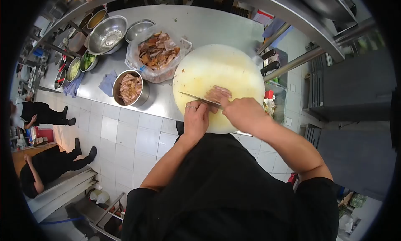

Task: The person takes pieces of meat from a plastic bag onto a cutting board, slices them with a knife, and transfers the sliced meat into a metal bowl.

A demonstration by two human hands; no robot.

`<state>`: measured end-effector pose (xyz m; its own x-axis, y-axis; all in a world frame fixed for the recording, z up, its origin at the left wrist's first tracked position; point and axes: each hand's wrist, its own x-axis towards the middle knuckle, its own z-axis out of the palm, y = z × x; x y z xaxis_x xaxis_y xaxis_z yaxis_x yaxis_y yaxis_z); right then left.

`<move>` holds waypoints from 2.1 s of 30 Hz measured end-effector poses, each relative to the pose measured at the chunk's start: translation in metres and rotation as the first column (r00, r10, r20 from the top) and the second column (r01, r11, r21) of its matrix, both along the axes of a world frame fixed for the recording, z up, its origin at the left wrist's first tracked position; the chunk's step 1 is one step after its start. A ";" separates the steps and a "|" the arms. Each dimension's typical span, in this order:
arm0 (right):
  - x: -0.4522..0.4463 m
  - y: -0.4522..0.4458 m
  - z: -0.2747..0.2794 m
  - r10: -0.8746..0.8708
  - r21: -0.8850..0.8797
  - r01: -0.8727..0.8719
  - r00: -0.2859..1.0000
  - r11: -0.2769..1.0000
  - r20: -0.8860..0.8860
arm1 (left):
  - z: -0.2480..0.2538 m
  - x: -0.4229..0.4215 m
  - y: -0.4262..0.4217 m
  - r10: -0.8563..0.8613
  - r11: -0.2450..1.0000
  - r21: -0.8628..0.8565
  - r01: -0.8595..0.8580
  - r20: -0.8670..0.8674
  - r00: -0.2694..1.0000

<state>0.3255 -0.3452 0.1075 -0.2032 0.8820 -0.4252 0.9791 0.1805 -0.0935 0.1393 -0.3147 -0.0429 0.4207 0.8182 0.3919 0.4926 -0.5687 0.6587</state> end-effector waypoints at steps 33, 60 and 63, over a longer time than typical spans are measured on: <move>0.053 -0.007 -0.046 -0.361 -0.174 0.335 0.653 0.926 -0.666 | -0.002 -0.021 0.004 -0.126 0.991 -0.048 0.124 -0.039 0.991; -0.142 0.076 -0.060 -0.557 -0.519 0.203 0.351 0.830 -0.753 | 0.036 -0.128 0.123 0.325 0.925 0.173 -0.338 0.102 0.940; -0.171 0.101 -0.062 -0.642 -0.604 0.222 0.315 0.766 -0.699 | -0.015 -0.184 0.183 0.459 0.888 -0.025 -0.459 0.001 0.888</move>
